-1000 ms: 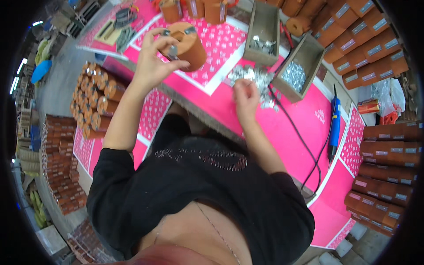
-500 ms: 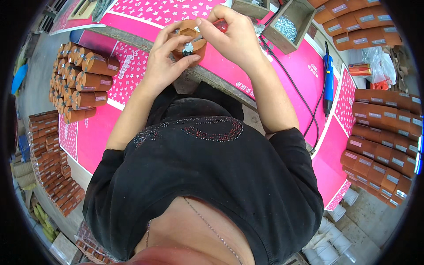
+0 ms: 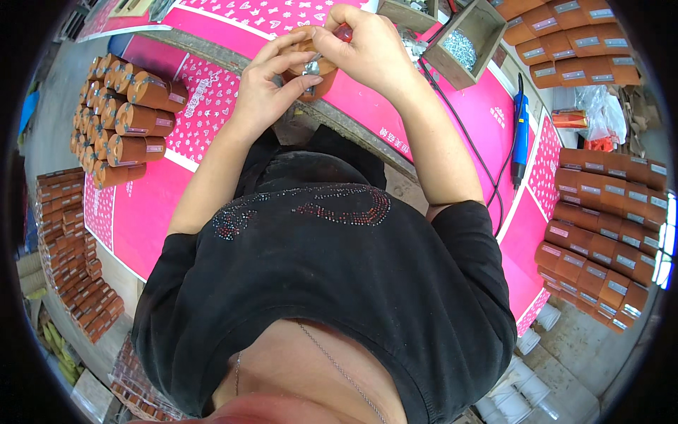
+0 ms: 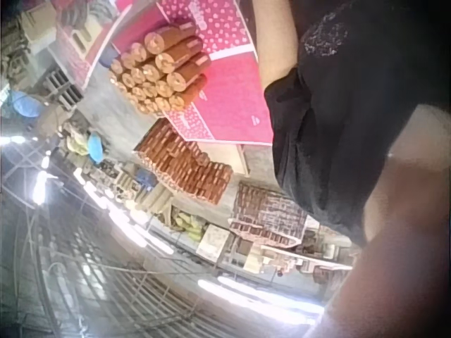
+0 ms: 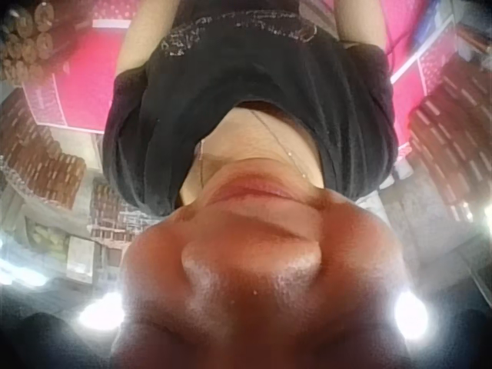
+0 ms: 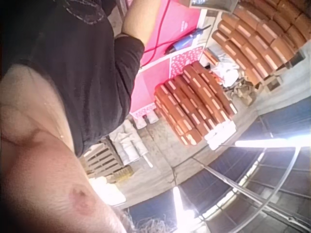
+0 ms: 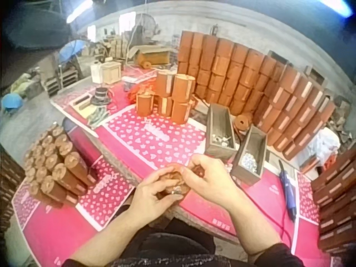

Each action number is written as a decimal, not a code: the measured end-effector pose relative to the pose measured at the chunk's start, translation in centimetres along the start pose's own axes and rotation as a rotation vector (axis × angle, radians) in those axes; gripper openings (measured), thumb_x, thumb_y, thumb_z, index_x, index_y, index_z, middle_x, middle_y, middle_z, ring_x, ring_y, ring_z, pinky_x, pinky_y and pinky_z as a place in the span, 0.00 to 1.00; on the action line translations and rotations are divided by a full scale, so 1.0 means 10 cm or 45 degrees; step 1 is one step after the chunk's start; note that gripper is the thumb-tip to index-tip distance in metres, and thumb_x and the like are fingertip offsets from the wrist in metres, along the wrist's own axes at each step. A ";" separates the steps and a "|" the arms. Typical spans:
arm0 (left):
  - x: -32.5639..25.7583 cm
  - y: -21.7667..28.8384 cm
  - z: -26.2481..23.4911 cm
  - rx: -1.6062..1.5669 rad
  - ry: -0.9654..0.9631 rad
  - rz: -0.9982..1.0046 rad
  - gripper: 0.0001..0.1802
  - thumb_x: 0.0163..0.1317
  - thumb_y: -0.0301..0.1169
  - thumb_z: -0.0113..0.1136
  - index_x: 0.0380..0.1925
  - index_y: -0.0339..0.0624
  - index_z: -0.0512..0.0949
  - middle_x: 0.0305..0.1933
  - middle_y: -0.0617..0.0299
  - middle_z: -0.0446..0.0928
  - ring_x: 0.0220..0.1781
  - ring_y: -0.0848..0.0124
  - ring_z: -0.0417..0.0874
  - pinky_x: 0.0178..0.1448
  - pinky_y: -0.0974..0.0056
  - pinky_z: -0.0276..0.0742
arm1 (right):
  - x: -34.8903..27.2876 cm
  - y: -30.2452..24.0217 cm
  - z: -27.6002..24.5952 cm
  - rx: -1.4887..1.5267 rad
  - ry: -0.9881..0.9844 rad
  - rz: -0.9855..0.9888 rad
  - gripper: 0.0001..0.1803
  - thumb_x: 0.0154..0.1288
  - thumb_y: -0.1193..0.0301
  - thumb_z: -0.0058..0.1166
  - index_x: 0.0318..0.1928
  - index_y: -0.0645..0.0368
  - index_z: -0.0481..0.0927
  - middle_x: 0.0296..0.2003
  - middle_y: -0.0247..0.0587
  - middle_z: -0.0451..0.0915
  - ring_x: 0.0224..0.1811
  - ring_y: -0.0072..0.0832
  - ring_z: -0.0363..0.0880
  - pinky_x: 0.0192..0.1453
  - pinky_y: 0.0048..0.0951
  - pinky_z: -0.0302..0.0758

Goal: Assembling small metal components onto cylindrical parts at a workbench.

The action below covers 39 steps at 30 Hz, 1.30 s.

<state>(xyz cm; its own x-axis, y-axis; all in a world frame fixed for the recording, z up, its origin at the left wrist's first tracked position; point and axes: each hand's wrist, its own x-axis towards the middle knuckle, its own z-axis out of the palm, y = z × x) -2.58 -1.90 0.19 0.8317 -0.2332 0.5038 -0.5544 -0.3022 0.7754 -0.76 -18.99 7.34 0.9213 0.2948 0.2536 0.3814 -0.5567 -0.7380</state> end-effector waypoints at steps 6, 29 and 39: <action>-0.01 -0.01 0.00 -0.035 0.004 -0.072 0.17 0.44 0.26 0.68 0.39 0.41 0.80 0.55 0.59 0.73 0.55 0.65 0.75 0.55 0.64 0.72 | 0.03 -0.05 -0.06 -0.155 -0.114 -0.123 0.11 0.60 0.68 0.54 0.28 0.64 0.74 0.20 0.33 0.73 0.25 0.16 0.70 0.29 0.20 0.68; 0.04 0.00 -0.05 -0.050 -0.025 -0.013 0.12 0.45 0.30 0.68 0.32 0.42 0.81 0.52 0.62 0.73 0.46 0.64 0.79 0.45 0.64 0.76 | 0.39 -0.26 -0.33 -0.436 -0.889 -0.292 0.11 0.58 0.70 0.55 0.39 0.64 0.79 0.27 0.46 0.80 0.28 0.32 0.78 0.37 0.28 0.75; 0.08 -0.09 -0.16 -0.055 -0.053 -0.128 0.37 0.42 0.32 0.72 0.56 0.40 0.68 0.58 0.55 0.64 0.57 0.61 0.72 0.61 0.60 0.69 | -0.02 0.23 -0.56 -0.096 -0.209 -0.202 0.13 0.60 0.64 0.55 0.38 0.61 0.80 0.25 0.39 0.78 0.28 0.23 0.76 0.35 0.25 0.72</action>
<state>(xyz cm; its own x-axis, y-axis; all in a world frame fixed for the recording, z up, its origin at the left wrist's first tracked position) -1.42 -0.34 0.51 0.8809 -0.2418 0.4069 -0.4655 -0.2864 0.8374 0.42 -24.66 9.04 0.8267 0.5025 0.2531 0.5309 -0.5479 -0.6465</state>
